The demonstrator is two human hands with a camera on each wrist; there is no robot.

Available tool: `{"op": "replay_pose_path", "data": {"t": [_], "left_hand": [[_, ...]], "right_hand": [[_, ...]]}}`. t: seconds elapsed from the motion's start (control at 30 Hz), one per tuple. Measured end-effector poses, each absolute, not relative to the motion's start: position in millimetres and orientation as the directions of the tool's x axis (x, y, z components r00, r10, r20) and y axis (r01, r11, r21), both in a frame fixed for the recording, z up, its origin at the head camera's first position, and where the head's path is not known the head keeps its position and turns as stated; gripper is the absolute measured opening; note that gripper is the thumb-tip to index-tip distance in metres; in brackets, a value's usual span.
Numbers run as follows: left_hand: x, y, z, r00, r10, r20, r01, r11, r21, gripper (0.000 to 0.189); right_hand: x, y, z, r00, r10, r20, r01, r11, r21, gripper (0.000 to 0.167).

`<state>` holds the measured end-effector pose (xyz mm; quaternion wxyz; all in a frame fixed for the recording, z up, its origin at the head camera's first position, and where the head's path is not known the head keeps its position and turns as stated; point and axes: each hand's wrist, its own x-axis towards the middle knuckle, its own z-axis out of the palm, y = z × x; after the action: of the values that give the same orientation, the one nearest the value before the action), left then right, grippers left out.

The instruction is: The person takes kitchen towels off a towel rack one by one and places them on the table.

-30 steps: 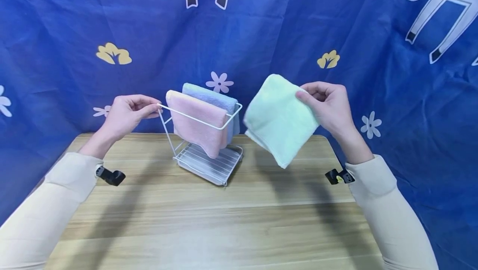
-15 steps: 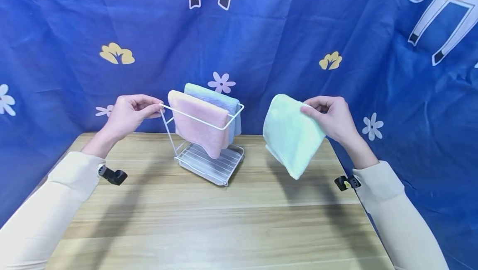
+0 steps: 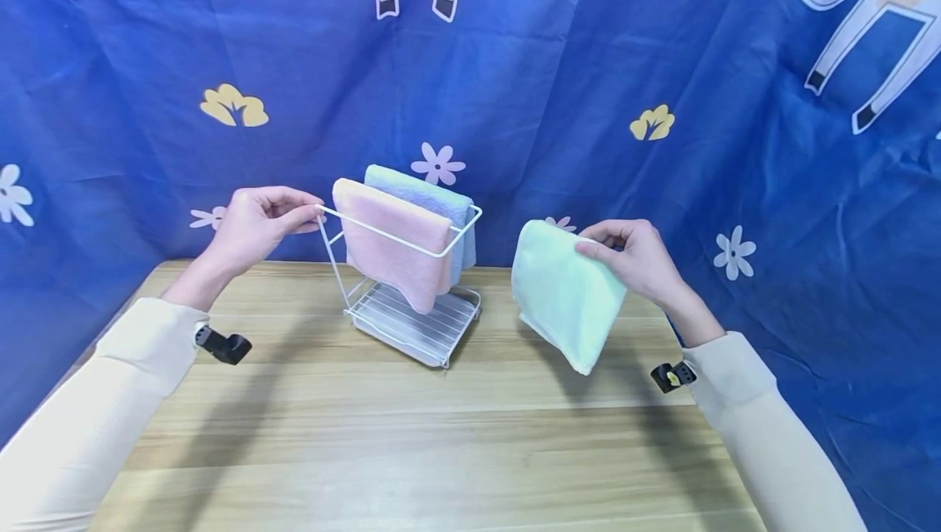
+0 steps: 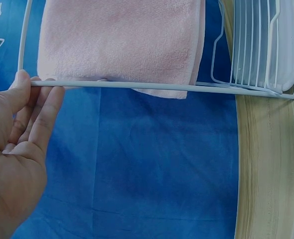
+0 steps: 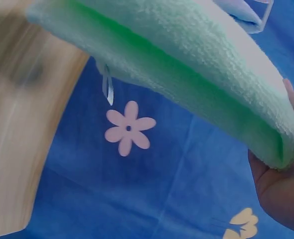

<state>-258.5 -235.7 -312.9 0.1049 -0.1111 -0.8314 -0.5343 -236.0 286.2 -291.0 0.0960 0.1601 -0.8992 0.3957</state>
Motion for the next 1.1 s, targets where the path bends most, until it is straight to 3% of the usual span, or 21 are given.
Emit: {"op": "replay_pose_path", "data": {"t": [0.5,1.1], "left_hand": [[-259,-236,-314,-0.954,0.070,0.292,0.295,0.403,0.866,0.027],[-259,-235,-314,-0.948,0.081,0.308,0.315,0.386,0.867,0.027]], "right_hand": [[-237,275,-327,-0.921,-0.333,0.202,-0.377,0.632,-0.678,0.012],[-215,270,-332,-0.877,-0.450,0.169,-0.424,0.559,-0.712,0.003]]}}
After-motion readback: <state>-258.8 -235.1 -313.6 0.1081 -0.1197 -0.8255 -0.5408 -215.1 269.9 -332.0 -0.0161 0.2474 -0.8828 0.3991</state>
